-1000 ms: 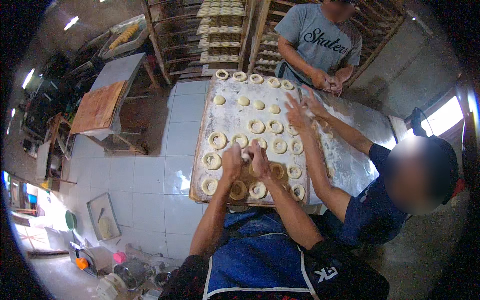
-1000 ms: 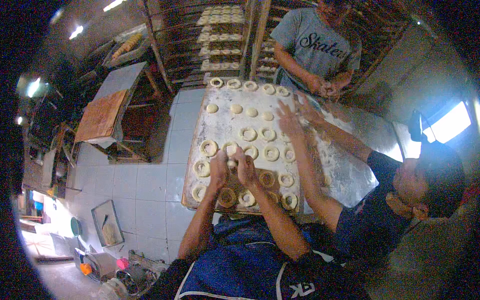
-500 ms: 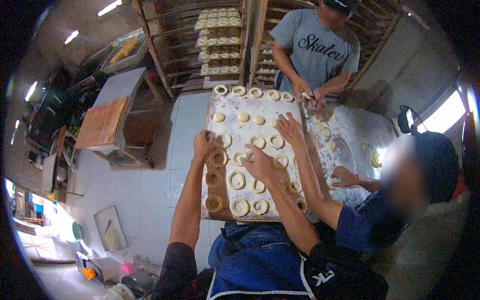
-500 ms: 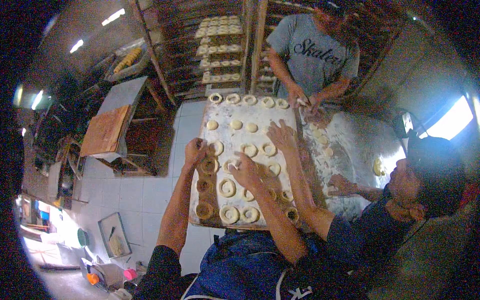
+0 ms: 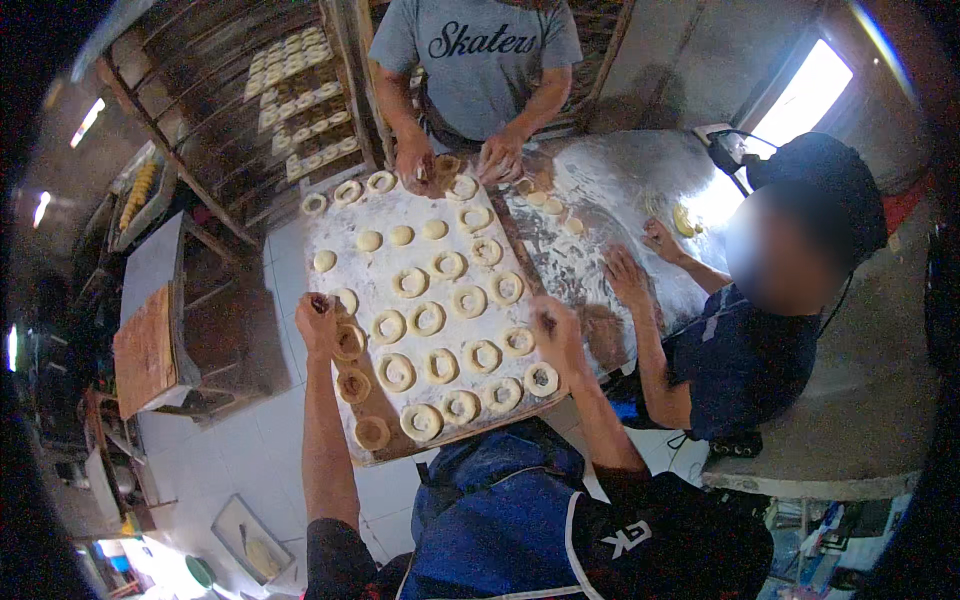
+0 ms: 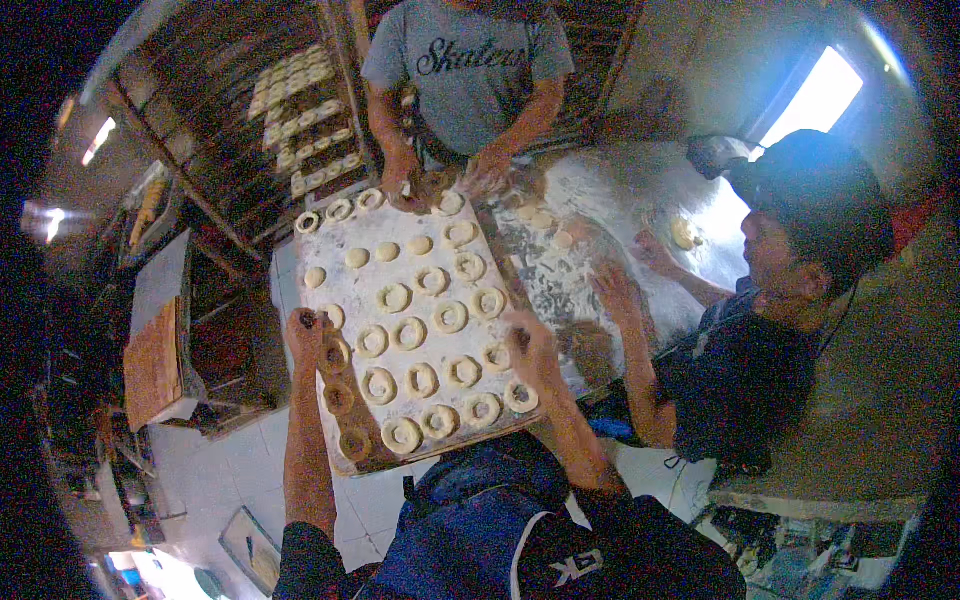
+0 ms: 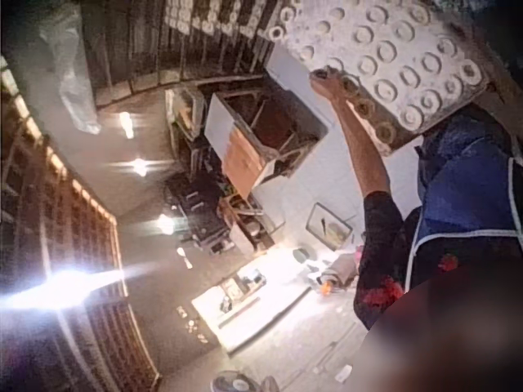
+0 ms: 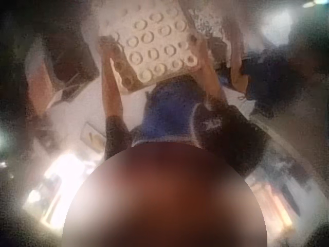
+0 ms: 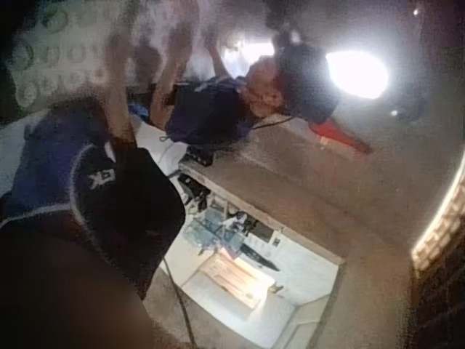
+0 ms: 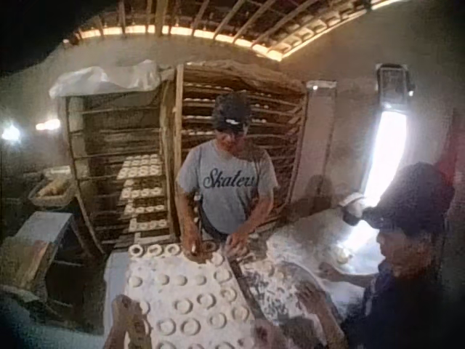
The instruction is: The person shapes small dough balls into rings by hand and places them on a floured wooden board. Another person works alongside, also shaping dough. The camera wearer moves the board to a rack and retrieves a new one to continue shaping.
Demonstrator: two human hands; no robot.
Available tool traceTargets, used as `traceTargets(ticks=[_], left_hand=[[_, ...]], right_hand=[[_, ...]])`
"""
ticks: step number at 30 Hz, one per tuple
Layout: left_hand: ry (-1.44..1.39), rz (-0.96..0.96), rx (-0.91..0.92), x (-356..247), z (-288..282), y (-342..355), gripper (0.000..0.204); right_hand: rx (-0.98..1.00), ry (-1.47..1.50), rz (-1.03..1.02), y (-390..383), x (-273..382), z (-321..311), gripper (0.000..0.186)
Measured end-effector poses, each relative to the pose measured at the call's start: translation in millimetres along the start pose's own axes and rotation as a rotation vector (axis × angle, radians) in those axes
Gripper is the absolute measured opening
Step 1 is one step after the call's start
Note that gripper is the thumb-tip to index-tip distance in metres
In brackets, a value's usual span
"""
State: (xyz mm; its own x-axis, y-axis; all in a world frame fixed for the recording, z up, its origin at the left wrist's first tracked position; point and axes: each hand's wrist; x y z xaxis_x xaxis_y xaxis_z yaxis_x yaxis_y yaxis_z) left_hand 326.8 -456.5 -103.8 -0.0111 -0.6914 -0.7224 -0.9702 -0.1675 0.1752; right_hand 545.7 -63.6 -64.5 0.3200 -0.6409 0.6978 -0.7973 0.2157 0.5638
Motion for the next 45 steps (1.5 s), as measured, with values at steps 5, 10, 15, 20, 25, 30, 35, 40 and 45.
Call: traceTargets(ticks=[5,10,15,20,25,30,35,40,45], left_hand=[[0.021,0.200,-0.127,-21,-6,-17,0.029],[0.078,0.233,-0.185,-43,-28,-47,0.029],[-0.030,0.111,-0.139,-83,-43,-78,0.023],[-0.467,-0.078,0.289,-159,-1,-133,0.021],[-0.740,-0.033,0.495,-222,49,-167,0.032],[-0.794,-0.116,0.474,-222,36,-182,0.026],[-0.833,-0.099,0.485,-207,29,-190,0.023],[-1.071,-0.318,0.606,-191,25,-196,0.023],[-1.162,-0.099,0.716,-175,27,-204,0.032]], right_hand=[[-0.056,-0.441,0.164,70,-148,7,0.029],[0.000,-0.886,0.225,119,-263,-2,0.031],[0.130,-0.707,0.486,127,-275,-8,0.035],[-0.325,0.703,0.553,78,-156,5,0.033],[-0.231,0.796,0.534,31,5,32,0.031],[-0.004,0.271,0.270,30,79,20,0.032],[0.072,0.227,0.116,37,99,16,0.045],[0.441,0.418,0.131,35,100,13,0.053],[0.409,0.966,0.406,33,82,26,0.040]])
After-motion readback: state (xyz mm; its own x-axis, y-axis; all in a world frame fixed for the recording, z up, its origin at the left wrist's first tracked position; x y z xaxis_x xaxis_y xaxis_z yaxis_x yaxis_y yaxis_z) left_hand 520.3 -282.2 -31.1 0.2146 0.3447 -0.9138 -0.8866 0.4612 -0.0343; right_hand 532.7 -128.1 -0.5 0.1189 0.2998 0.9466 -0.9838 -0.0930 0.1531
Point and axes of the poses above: each hand's wrist, its own y-axis towards the middle knuckle, its own z-axis out of the palm, x = y × z, and after that the axes turned 9 degrees about -z, right-handed
